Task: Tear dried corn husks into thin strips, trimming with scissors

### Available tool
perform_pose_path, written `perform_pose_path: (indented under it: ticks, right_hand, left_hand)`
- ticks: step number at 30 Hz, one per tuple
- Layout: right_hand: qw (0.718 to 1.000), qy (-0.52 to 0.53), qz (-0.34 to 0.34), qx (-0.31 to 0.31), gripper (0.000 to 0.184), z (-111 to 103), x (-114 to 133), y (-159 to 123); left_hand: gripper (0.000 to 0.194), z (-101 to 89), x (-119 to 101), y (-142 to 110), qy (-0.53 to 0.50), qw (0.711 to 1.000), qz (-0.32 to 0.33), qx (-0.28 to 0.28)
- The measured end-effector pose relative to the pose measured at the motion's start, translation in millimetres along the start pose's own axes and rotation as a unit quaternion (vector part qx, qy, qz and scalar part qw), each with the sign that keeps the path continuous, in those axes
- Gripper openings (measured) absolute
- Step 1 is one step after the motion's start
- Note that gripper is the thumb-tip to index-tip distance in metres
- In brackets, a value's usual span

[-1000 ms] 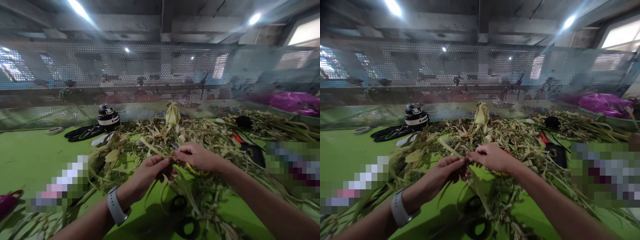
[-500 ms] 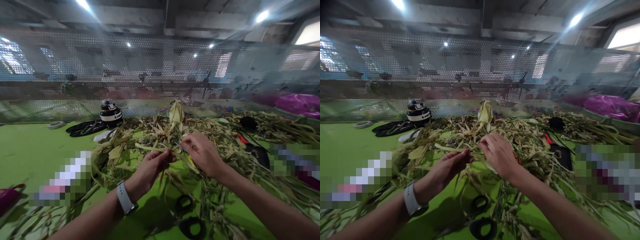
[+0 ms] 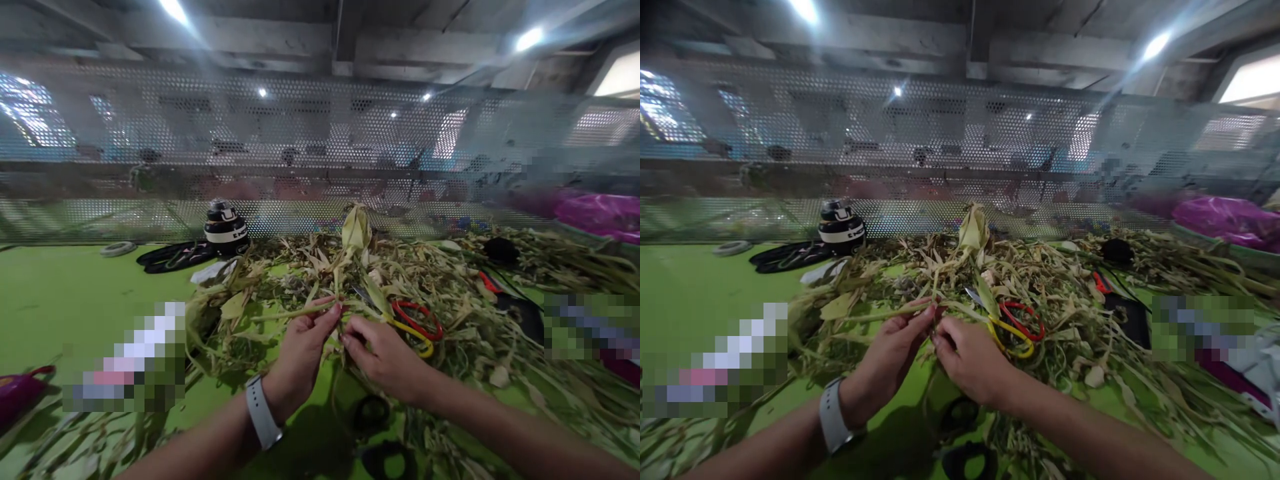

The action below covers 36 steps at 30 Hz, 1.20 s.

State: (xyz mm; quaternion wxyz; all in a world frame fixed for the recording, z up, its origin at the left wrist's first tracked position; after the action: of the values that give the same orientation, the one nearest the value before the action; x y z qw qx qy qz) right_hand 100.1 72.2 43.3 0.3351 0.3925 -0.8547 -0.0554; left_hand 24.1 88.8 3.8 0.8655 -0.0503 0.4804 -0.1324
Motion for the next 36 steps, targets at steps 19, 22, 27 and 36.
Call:
perform_pose_path:
  ticks: [19, 22, 27, 36]
  right_hand:
    - [0.973, -0.183, -0.110, 0.085, 0.016, -32.5, 22.4, 2.5]
    - [0.968, -0.208, -0.129, 0.055, 0.019, -43.7, 21.8, -1.3]
    - [0.967, -0.181, -0.168, -0.069, 0.020, -60.2, 15.6, -8.5]
    - [0.970, -0.161, -0.155, -0.090, 0.023, -48.7, 8.8, -12.5]
  left_hand:
    - [0.016, 14.6, -2.3, -1.5, 0.135, 0.987, -0.047, 0.075]
    - [0.021, 10.4, 0.2, -0.2, 0.154, 0.985, -0.070, 0.045]
    - [0.022, -2.2, 6.7, 0.3, 0.159, 0.981, -0.109, -0.015]
    - [0.019, -6.1, 20.3, 3.6, 0.028, 0.992, -0.122, 0.013]
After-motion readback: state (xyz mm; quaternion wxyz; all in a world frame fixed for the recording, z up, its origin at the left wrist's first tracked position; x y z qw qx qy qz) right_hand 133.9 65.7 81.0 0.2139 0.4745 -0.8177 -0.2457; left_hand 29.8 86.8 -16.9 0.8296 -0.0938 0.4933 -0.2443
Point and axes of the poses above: each hand's wrist, its own y-axis towards the middle knuckle, its own z-axis out of the palm, x = y × z, the point moved 10 cm from there along y, towards the middle knuckle, and after that the axes turned 12 degrees about -z, right-handed, at the moved point
